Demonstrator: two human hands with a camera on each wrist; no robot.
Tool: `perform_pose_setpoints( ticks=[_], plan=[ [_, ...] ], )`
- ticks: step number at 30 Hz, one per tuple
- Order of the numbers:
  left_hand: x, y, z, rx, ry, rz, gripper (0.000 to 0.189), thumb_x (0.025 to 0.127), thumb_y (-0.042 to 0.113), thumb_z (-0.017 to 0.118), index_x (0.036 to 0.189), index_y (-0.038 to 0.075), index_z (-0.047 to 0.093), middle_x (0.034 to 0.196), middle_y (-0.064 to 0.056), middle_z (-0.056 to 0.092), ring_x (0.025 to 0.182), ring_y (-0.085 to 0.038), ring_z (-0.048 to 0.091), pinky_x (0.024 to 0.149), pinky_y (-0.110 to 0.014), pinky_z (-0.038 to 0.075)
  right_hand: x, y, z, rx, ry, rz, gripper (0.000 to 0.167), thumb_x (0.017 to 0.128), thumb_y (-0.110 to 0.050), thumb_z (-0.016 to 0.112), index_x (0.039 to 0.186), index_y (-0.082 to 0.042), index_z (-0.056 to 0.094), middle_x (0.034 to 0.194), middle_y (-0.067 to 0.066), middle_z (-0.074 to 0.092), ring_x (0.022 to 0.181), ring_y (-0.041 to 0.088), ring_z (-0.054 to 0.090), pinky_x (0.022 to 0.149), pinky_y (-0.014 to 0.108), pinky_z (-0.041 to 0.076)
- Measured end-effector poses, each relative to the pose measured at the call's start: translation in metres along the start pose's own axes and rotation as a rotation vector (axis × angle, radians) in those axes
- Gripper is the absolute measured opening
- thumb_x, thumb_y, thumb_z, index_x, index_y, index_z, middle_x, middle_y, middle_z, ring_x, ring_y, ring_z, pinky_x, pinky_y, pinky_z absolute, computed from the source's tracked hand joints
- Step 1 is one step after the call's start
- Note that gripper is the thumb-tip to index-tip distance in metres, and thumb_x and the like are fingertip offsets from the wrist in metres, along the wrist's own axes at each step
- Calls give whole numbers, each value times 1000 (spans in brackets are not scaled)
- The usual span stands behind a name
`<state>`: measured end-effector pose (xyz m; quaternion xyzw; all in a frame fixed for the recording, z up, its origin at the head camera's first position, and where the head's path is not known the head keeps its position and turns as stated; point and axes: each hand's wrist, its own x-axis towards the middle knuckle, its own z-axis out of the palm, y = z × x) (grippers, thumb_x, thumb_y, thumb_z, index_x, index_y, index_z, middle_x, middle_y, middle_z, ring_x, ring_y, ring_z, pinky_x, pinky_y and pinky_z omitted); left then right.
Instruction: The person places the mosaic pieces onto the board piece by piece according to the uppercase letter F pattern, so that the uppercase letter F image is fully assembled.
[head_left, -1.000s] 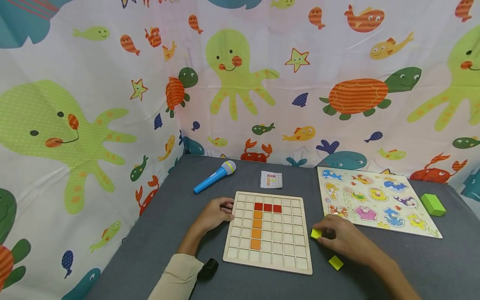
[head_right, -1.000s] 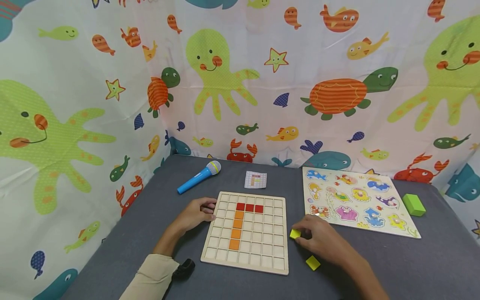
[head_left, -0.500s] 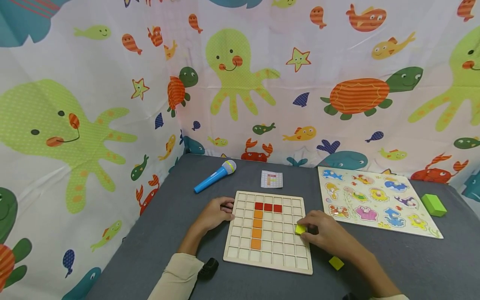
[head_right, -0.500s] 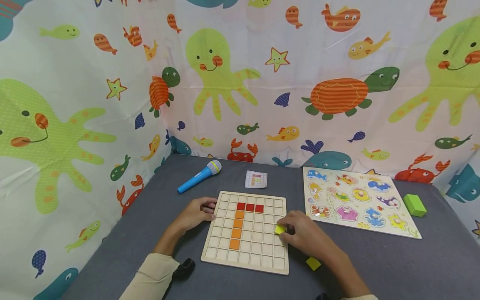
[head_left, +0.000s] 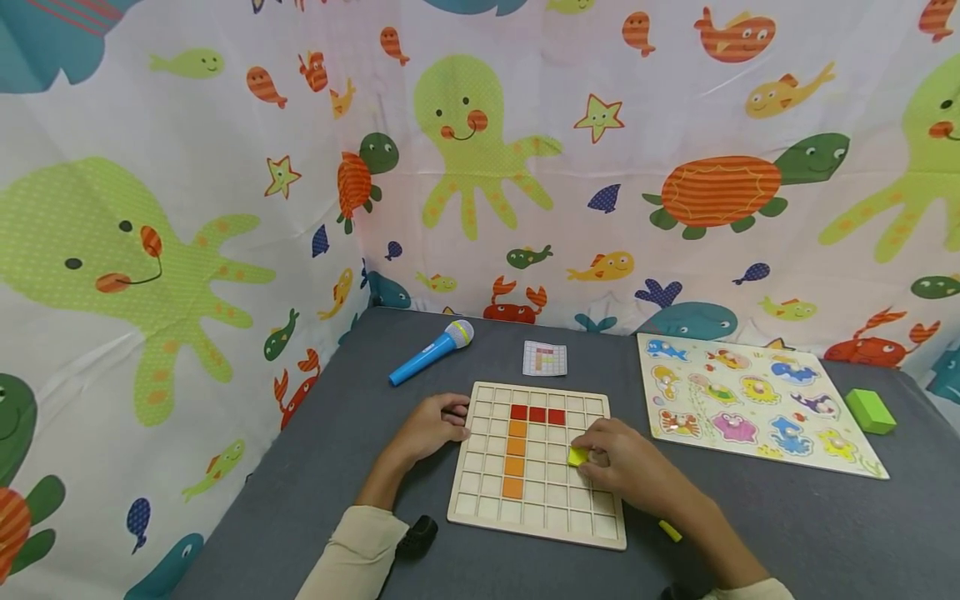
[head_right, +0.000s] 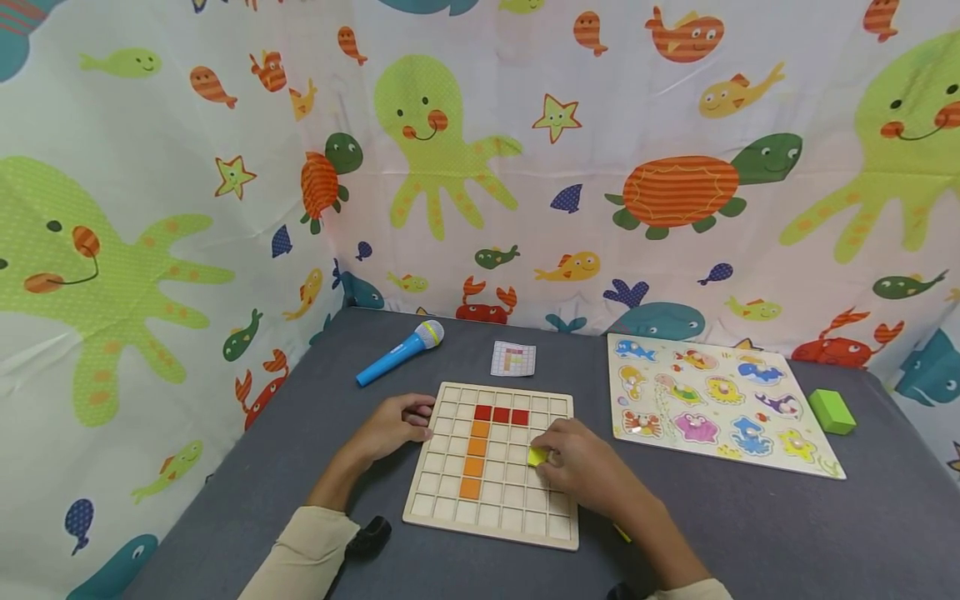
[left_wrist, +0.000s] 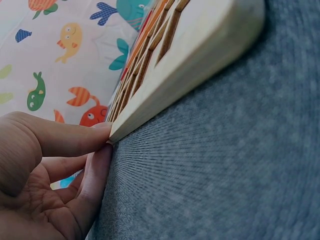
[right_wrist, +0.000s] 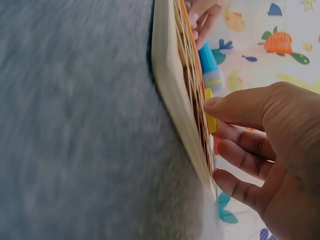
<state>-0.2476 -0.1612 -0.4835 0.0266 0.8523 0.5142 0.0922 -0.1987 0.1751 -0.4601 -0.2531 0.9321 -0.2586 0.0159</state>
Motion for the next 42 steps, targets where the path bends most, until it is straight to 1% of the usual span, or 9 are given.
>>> perform_pose_setpoints(
  ticks=[4, 10, 13, 16, 19, 22, 27, 34, 42],
  plan=[
    [0, 1, 0, 4, 1, -6, 54, 90, 3, 80, 142, 2, 64, 121, -10, 66, 106, -21, 67, 97, -41, 57, 4, -6, 3, -30, 16, -55, 24, 95, -17, 76, 118, -12, 80, 119, -3, 70, 112, 18, 61, 96, 46, 57],
    [0, 0, 0, 4, 0, -15, 54, 90, 2, 80, 142, 3, 64, 122, -10, 66, 107, -20, 68, 97, -41, 57, 14, -11, 10, -25, 8, -81, 23, 95, -18, 76, 117, -12, 80, 116, -3, 69, 112, 19, 62, 98, 48, 56],
    [0, 0, 0, 0, 0, -18, 54, 90, 2, 80, 142, 3, 64, 122, -9, 67, 108, -21, 68, 96, -41, 57, 19, -15, 13, -24, 16, -127, 23, 96, -16, 74, 117, -11, 80, 114, -2, 70, 111, 20, 62, 98, 48, 56],
    [0, 1, 0, 2, 0, -14, 55, 89, 1, 81, 142, 3, 64, 122, -10, 67, 109, -21, 68, 96, -41, 57, 24, -18, 15, -31, 30, -174, 21, 95, -14, 74, 115, -10, 80, 110, -2, 70, 105, 18, 62, 94, 45, 56],
    [0, 1, -1, 2, -2, -6, 56, 89, 1, 81, 142, 3, 64, 122, -10, 67, 109, -21, 69, 95, -41, 58, 29, -23, 17, -24, 32, -162, 20, 95, -14, 76, 114, -10, 81, 107, -2, 70, 102, 16, 62, 91, 42, 57],
    [0, 2, -1, -2, -4, -8, 55, 89, 1, 81, 142, 3, 64, 123, -10, 67, 109, -22, 69, 95, -41, 58, 32, -26, 19, -13, 20, -120, 21, 94, -15, 78, 114, -11, 81, 108, -3, 71, 103, 14, 61, 92, 41, 57],
    [0, 2, -1, 0, -4, -11, 56, 89, 1, 80, 142, 3, 64, 123, -10, 67, 109, -22, 69, 95, -41, 58, 36, -29, 21, 11, -14, -75, 23, 95, -15, 77, 117, -10, 80, 109, -3, 70, 102, 14, 60, 92, 40, 57],
    [1, 1, 0, 6, 1, -8, 56, 89, 1, 80, 142, 4, 64, 122, -10, 67, 109, -22, 69, 96, -41, 58, 40, -30, 24, 28, -13, -72, 26, 95, -14, 78, 120, -7, 79, 118, 1, 74, 111, 19, 64, 100, 46, 57],
    [1, 0, 0, -3, -1, -5, 56, 88, 1, 81, 141, 4, 65, 122, -10, 67, 108, -21, 69, 95, -40, 58, 40, -30, 24, 34, -20, -63, 27, 93, -13, 80, 120, -8, 78, 122, 4, 74, 127, 31, 63, 109, 53, 52]
  ],
)
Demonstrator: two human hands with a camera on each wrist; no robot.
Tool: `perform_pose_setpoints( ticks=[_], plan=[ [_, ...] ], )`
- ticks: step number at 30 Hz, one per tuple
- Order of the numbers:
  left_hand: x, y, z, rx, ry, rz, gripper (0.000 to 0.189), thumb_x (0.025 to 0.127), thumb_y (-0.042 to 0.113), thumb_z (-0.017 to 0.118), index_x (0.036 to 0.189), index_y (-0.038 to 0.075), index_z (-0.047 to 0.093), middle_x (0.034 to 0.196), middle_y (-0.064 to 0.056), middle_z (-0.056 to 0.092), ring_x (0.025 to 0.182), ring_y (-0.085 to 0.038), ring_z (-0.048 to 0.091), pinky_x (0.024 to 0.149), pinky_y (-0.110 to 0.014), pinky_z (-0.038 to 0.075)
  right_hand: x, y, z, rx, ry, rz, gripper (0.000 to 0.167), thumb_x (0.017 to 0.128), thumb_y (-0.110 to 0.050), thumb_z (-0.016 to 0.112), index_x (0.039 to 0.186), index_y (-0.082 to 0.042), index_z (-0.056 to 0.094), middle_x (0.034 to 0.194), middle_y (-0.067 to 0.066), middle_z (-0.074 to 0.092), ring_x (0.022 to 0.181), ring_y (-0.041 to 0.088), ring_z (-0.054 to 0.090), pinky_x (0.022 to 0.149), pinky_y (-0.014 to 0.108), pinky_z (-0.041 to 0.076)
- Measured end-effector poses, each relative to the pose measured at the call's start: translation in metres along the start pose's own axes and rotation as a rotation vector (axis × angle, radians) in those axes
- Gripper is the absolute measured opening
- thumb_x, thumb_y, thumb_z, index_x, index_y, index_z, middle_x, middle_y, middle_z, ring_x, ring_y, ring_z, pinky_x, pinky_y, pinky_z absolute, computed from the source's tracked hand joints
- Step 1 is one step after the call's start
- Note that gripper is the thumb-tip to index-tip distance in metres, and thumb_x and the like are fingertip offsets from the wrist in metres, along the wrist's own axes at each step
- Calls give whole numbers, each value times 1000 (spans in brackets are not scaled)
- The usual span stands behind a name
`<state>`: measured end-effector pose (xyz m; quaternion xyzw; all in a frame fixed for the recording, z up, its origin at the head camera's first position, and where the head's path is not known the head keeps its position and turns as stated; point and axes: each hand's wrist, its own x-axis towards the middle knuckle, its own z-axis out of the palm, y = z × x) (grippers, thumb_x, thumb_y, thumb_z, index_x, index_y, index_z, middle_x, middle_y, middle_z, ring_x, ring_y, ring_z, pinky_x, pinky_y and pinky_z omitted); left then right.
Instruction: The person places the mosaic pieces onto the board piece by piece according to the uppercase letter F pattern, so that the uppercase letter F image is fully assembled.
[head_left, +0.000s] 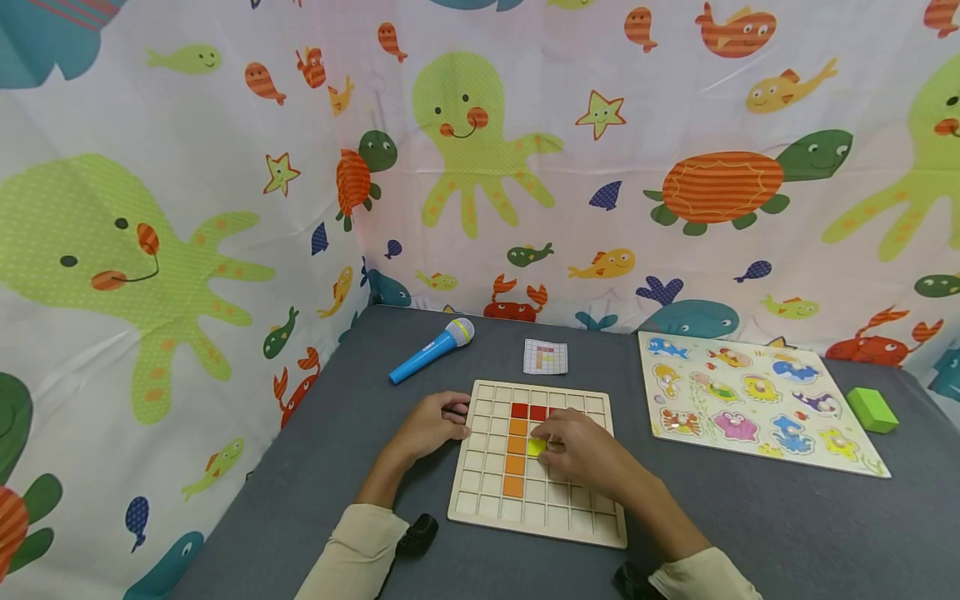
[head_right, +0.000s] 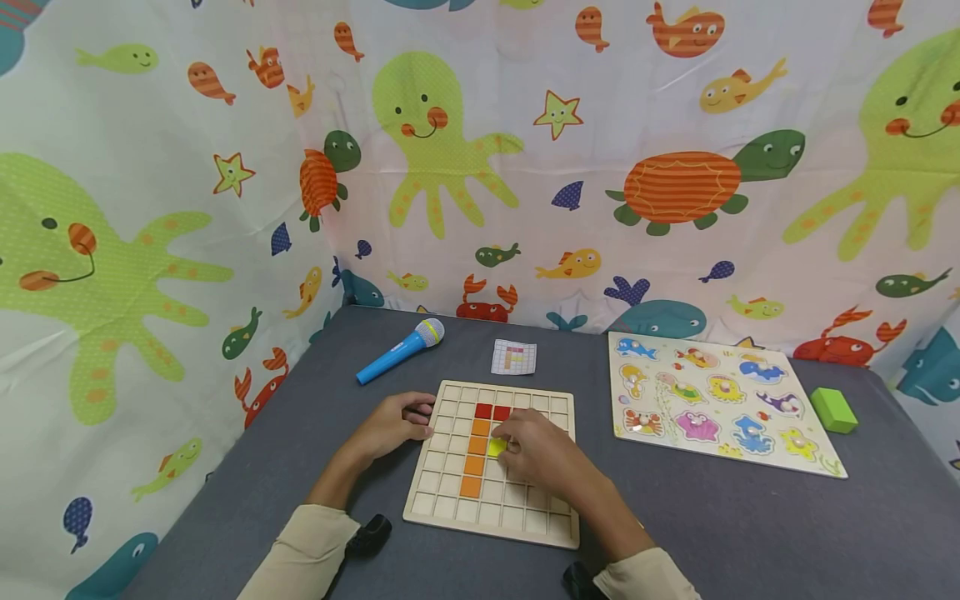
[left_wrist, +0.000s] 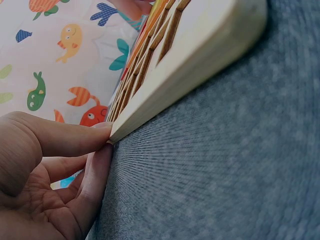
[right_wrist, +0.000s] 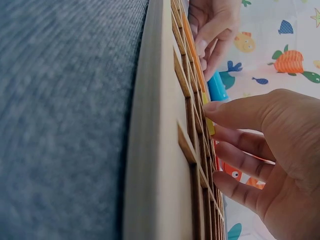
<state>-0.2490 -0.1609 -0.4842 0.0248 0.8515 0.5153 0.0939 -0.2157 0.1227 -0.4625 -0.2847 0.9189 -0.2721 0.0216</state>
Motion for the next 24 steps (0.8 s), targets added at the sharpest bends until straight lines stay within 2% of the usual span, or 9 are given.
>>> perform_pose_setpoints(
  ticks=[4, 10, 18, 24],
  plan=[
    [0, 0, 0, 6, 0, 0, 56, 88, 2, 81, 142, 3, 64, 122, -10, 67, 108, -21, 69, 96, -41, 58, 0, 0, -1, -5, -1, -18, 27, 93, -12, 81, 120, -7, 78, 120, 4, 75, 124, 31, 64, 108, 53, 52],
    [-1, 0, 0, 2, 1, -6, 56, 89, 1, 81, 142, 4, 64, 123, -10, 67, 109, -22, 69, 96, -41, 58, -3, 1, -3, 11, 8, -36, 28, 93, -14, 80, 120, -9, 78, 116, 0, 74, 106, 20, 66, 96, 47, 58],
    [0, -3, 2, 9, 10, 0, 55, 89, 2, 81, 141, 3, 64, 122, -9, 67, 109, -21, 68, 96, -41, 58, -13, 10, -8, -17, 36, -79, 22, 97, -14, 75, 118, -9, 79, 112, 0, 74, 101, 17, 66, 89, 41, 59],
    [-1, -3, 2, 14, 9, 2, 55, 89, 2, 81, 142, 3, 64, 123, -9, 67, 108, -21, 68, 96, -41, 58, -25, 17, -15, -35, 49, -83, 22, 96, -14, 77, 117, -8, 79, 112, 0, 73, 102, 17, 65, 88, 41, 59]
  ],
)
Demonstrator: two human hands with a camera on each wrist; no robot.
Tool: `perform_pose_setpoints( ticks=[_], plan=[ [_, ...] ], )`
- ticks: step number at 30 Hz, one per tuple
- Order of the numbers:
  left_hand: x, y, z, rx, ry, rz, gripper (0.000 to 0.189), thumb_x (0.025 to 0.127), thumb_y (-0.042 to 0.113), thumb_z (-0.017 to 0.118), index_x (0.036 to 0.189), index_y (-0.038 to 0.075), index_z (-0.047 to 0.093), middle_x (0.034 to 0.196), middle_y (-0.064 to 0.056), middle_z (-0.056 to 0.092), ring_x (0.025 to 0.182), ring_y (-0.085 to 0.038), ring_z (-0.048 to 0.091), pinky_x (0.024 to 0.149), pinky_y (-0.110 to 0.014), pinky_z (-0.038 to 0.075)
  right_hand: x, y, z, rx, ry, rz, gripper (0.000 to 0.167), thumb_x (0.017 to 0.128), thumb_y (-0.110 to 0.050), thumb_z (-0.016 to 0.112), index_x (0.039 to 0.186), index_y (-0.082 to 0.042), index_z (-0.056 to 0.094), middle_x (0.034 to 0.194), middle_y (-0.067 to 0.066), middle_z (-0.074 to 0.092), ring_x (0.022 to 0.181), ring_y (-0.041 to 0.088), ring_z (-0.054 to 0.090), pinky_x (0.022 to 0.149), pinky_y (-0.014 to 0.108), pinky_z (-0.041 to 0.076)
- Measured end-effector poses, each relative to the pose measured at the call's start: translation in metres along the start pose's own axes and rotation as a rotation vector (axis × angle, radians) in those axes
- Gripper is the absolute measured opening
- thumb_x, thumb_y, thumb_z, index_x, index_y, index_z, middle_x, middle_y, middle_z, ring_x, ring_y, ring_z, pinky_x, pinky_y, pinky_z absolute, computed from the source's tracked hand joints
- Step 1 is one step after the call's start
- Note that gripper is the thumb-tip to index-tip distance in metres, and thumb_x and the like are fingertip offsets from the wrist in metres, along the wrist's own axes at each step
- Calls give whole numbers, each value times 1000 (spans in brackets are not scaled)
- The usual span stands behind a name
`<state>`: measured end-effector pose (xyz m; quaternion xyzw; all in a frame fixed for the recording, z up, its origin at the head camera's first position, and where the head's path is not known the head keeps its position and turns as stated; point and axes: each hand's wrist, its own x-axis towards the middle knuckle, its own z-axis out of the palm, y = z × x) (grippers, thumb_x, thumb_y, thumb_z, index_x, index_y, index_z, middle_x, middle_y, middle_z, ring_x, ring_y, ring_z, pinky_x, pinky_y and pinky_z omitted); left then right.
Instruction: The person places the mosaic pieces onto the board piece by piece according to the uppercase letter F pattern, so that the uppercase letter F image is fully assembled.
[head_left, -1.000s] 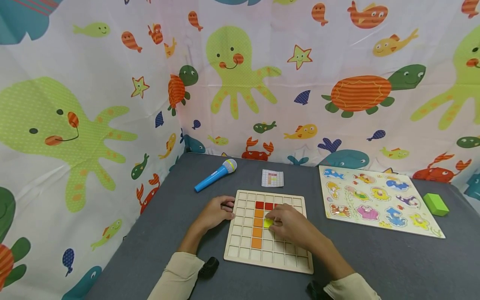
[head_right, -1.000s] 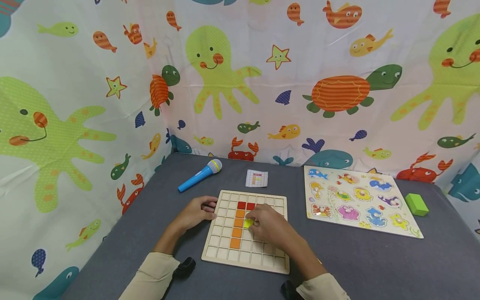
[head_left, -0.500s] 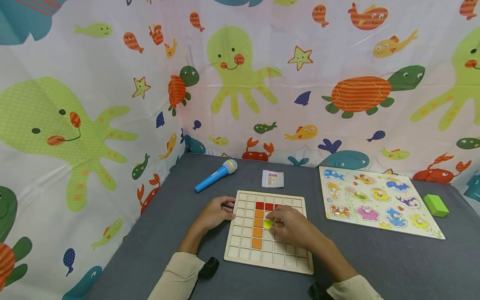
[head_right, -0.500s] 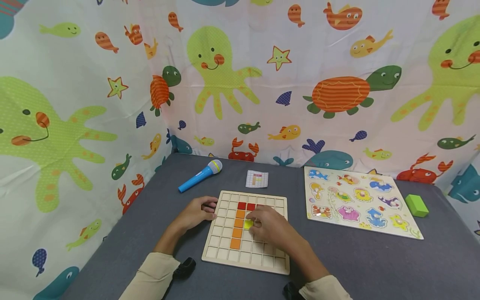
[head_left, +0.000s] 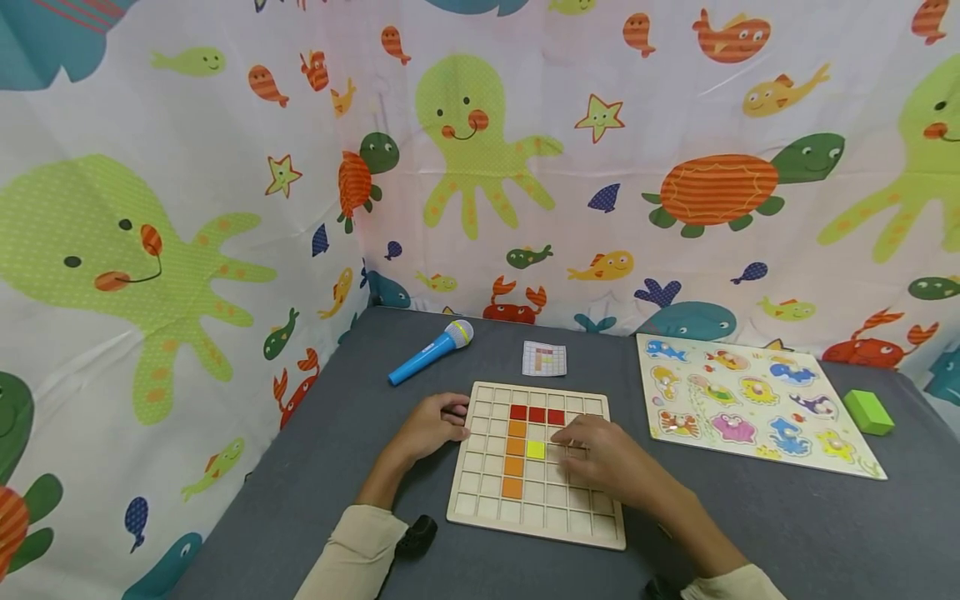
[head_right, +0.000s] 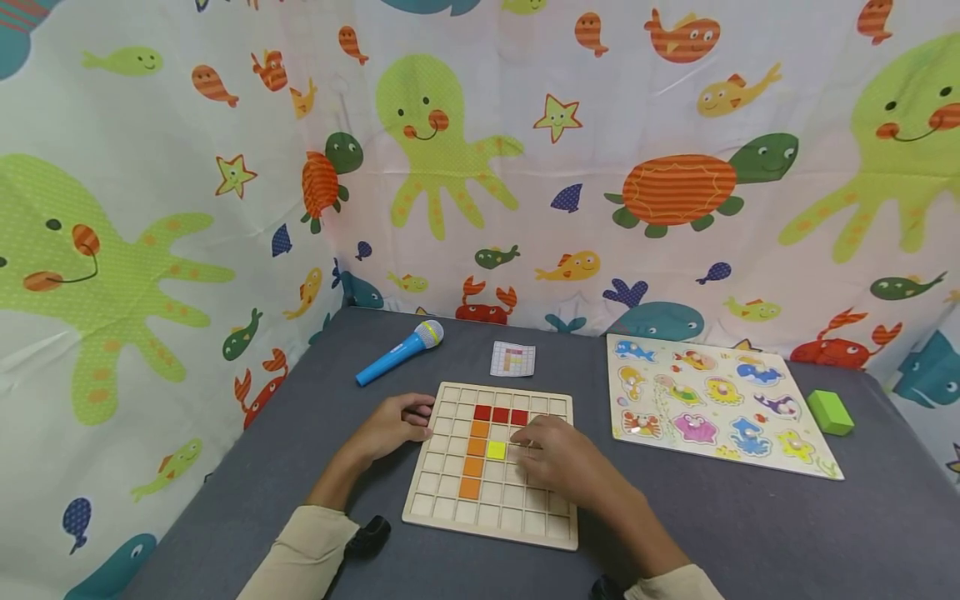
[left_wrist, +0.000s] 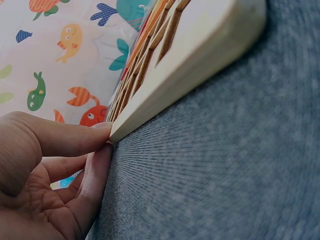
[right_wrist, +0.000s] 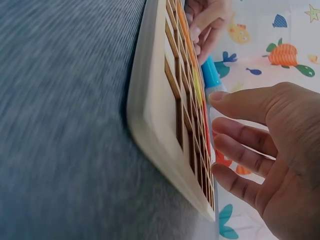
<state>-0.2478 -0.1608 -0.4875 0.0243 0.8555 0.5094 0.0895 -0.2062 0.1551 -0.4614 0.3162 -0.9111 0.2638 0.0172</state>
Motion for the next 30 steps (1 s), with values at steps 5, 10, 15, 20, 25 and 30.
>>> perform_pose_setpoints(
  ticks=[5, 10, 15, 20, 25, 30],
  plan=[
    [0, 0, -1, 2, 2, 9, 55, 89, 2, 81, 141, 2, 64, 122, -10, 67, 108, -21, 68, 96, -41, 58, -8, 2, -6, -4, -2, 23, 22, 97, -15, 76, 118, -10, 79, 114, -2, 72, 101, 14, 64, 88, 38, 59],
    [0, 0, -1, -3, 1, 9, 55, 89, 3, 81, 142, 2, 64, 122, -9, 67, 109, -21, 68, 96, -41, 58, -15, 4, -12, 7, -18, 59, 23, 99, -18, 75, 120, -11, 78, 117, -2, 71, 106, 15, 65, 92, 42, 60],
    [0, 0, -1, -2, -4, 10, 55, 89, 3, 81, 142, 2, 64, 123, -9, 67, 109, -21, 68, 96, -41, 58, -23, 6, -18, -11, -38, 100, 23, 99, -22, 76, 121, -15, 78, 116, -3, 70, 101, 14, 63, 85, 37, 59],
    [0, 1, -1, -3, -2, 18, 55, 89, 3, 82, 141, 2, 64, 122, -9, 67, 108, -20, 68, 95, -41, 58, -33, 11, -24, -4, -56, 144, 25, 97, -23, 78, 122, -16, 77, 112, -5, 68, 92, 11, 58, 76, 29, 54],
    [0, 0, 0, -8, -3, 13, 56, 89, 3, 81, 142, 2, 64, 122, -10, 67, 108, -20, 68, 95, -41, 58, -43, 19, -30, -10, -90, 157, 28, 97, -26, 79, 122, -17, 77, 105, -9, 66, 91, 8, 57, 77, 30, 54],
    [0, 0, 0, -14, 1, 9, 56, 89, 2, 81, 142, 2, 64, 122, -10, 66, 108, -20, 68, 95, -40, 58, -54, 27, -38, 46, -118, 147, 31, 97, -28, 79, 126, -16, 75, 110, -9, 67, 94, 6, 61, 81, 32, 57]
  ],
)
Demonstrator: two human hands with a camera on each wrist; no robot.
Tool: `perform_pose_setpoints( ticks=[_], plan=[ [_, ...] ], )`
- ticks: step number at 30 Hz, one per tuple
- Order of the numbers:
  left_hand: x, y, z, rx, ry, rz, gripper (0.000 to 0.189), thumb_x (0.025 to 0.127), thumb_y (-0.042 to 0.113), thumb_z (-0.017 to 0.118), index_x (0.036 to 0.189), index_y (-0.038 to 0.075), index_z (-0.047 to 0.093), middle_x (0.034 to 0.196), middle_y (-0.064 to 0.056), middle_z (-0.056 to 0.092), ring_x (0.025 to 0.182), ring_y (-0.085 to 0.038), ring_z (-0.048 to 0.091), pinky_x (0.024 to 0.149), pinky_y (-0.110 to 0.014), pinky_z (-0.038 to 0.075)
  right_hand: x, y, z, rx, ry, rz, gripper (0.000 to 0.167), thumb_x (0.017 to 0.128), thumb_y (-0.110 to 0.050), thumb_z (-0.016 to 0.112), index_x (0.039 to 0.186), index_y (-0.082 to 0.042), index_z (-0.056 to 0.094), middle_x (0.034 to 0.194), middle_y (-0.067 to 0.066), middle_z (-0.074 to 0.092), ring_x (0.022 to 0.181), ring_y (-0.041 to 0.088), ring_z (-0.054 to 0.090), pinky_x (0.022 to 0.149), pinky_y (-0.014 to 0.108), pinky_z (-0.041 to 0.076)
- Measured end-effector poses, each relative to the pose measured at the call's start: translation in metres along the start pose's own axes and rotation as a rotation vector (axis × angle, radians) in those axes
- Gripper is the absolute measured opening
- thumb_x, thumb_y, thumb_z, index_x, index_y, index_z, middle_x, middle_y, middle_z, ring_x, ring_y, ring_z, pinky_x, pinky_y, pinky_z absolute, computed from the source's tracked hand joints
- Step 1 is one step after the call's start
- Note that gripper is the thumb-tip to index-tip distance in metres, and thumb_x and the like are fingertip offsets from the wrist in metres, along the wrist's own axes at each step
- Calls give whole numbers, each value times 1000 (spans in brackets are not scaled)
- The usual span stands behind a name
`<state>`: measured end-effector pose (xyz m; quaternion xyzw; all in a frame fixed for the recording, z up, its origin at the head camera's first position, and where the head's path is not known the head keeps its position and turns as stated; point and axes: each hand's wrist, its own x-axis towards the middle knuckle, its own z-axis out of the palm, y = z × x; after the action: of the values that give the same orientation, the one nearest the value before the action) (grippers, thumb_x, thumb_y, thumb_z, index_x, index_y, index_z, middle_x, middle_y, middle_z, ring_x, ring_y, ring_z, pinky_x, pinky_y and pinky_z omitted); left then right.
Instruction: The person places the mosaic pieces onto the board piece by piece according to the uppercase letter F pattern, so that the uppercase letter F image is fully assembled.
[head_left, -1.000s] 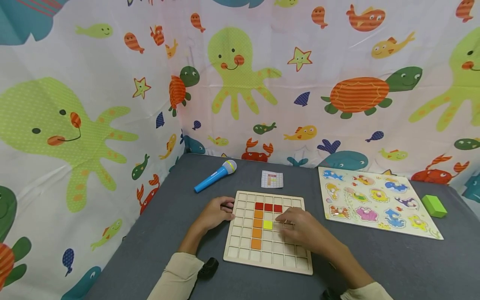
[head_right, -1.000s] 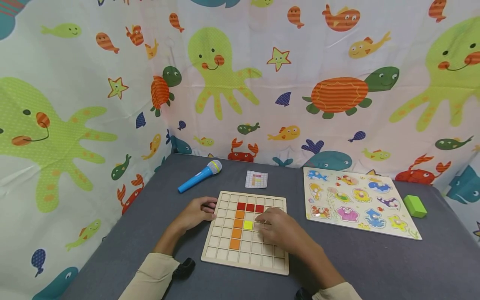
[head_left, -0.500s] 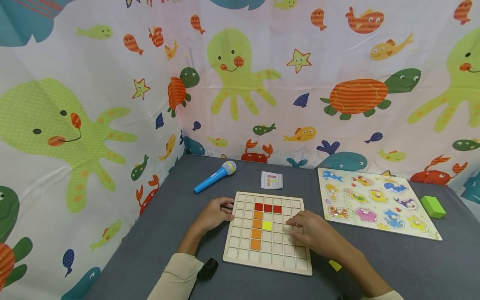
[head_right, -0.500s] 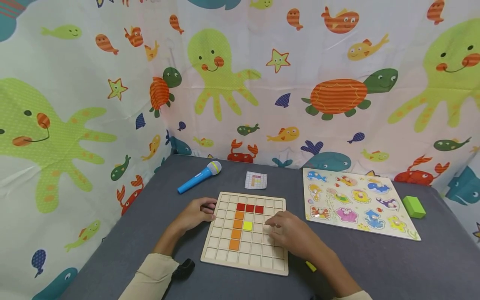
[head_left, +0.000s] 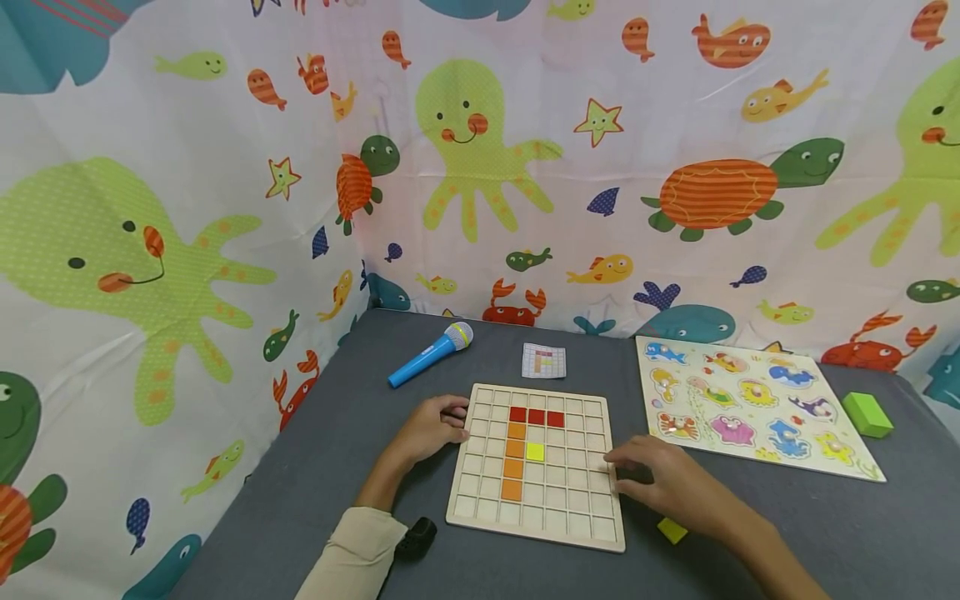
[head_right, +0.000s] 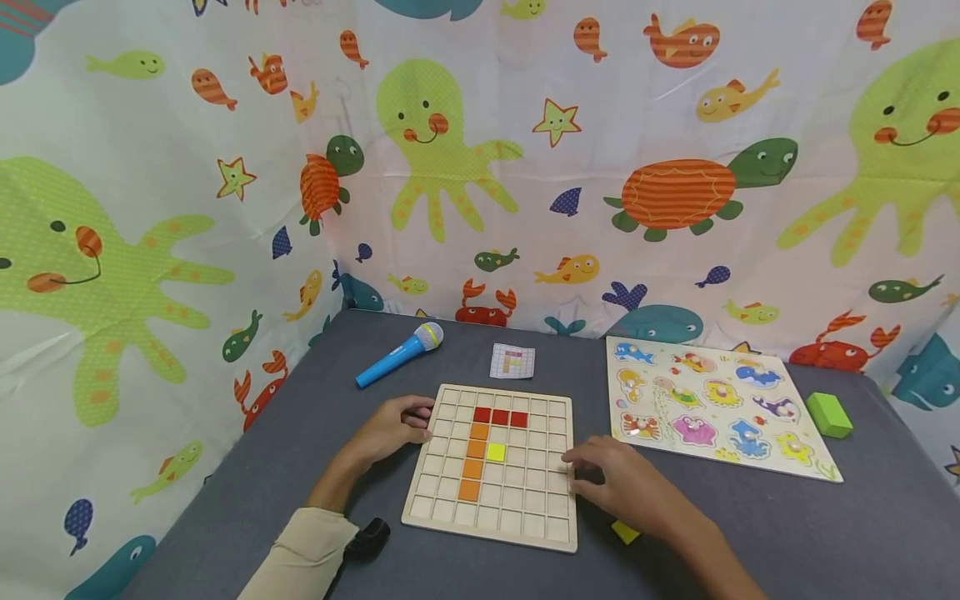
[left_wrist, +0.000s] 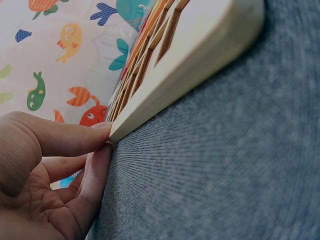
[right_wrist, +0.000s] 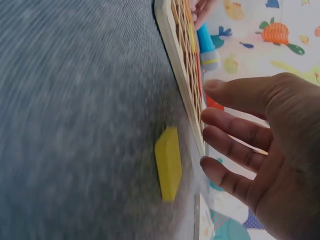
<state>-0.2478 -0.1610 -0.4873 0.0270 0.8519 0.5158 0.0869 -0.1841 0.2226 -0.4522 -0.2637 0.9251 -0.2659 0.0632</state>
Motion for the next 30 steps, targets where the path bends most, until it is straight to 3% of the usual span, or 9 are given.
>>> perform_pose_setpoints(
  ticks=[19, 25, 30],
  plan=[
    [0, 0, -1, 1, -3, 1, 56, 88, 3, 81, 142, 2, 64, 122, -9, 67, 108, -20, 68, 95, -41, 58, -37, 24, -16, 75, -82, 50, 44, 90, -33, 85, 129, -14, 73, 114, -9, 72, 94, 1, 62, 79, 27, 56],
    [1, 0, 0, 0, -5, -1, 57, 88, 3, 82, 142, 2, 64, 122, -10, 67, 108, -21, 69, 96, -41, 58, -46, 31, -21, 118, -131, 71, 48, 88, -32, 86, 129, -13, 73, 109, -10, 71, 94, 0, 62, 79, 26, 56],
    [0, 2, 0, -1, 1, -3, 57, 88, 3, 81, 142, 2, 64, 121, -10, 66, 107, -20, 68, 95, -41, 58, -52, 34, -21, 134, -126, 63, 49, 86, -33, 87, 129, -14, 73, 105, -13, 70, 93, 0, 62, 78, 26, 55]
  ],
)
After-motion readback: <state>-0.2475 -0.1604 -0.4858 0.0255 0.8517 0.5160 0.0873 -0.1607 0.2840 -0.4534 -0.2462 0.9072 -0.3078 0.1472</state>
